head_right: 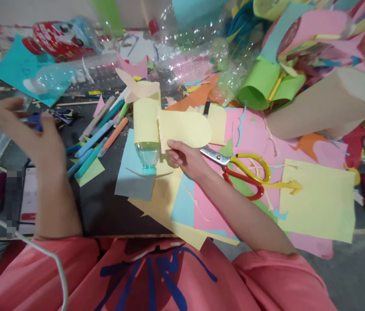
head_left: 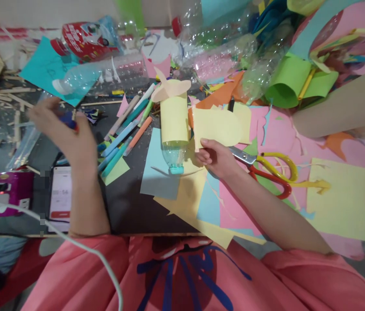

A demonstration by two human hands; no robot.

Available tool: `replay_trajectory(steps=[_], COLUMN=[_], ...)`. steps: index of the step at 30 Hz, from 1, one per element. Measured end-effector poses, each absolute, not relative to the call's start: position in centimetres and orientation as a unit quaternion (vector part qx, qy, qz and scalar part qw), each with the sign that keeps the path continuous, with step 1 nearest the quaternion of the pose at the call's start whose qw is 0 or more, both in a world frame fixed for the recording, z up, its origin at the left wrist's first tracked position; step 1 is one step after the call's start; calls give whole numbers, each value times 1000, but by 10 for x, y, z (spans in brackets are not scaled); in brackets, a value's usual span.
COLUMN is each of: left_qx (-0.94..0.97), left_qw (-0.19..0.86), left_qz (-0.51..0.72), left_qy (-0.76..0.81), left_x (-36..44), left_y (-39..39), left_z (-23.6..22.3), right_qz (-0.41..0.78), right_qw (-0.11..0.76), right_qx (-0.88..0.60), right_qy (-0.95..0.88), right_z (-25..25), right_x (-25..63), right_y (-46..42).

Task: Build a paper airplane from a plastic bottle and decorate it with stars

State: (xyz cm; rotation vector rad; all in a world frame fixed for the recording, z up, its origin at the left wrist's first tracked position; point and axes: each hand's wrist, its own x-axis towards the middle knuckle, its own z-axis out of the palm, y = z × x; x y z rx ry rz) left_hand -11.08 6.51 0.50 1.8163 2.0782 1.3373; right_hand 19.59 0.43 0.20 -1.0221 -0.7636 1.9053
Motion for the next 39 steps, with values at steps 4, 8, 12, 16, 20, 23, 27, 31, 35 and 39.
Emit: replay_trajectory(steps=[4, 8, 12, 16, 20, 23, 27, 31, 35, 39], left_qx=[719, 760, 771, 753, 736, 737, 736, 745, 751, 754], left_qw=[78, 199, 237, 274, 294, 294, 296, 306, 310, 311], left_qz=[447, 390, 365, 382, 409, 420, 437, 425, 397, 391], left_qy=[527, 479, 465, 460, 453, 441, 425, 414, 427, 426], left_x=[-49, -15, -18, -22, -22, -22, -21, -21, -23, -23], left_y=[46, 30, 30, 31, 29, 27, 23, 21, 20, 21], left_z=[-11, -15, -19, -26, -29, -28, -22, -15, -11, -9], right_qz=[726, 689, 670, 665, 677, 681, 686, 695, 692, 666], right_qw=[440, 490, 535, 532, 524, 526, 502, 477, 474, 488], right_qx=[-433, -460, -451, -453, -445, -442, -460, -469, -477, -501], right_qy=[-305, -273, -247, -264, -262, -252, -258, -262, -262, -258], right_z=[-2, -4, -3, -2, -2, -2, -3, -2, 0, 1], right_x=[199, 197, 193, 192, 194, 195, 196, 197, 196, 191], right_y=[7, 11, 12, 11, 10, 9, 7, 4, 3, 4])
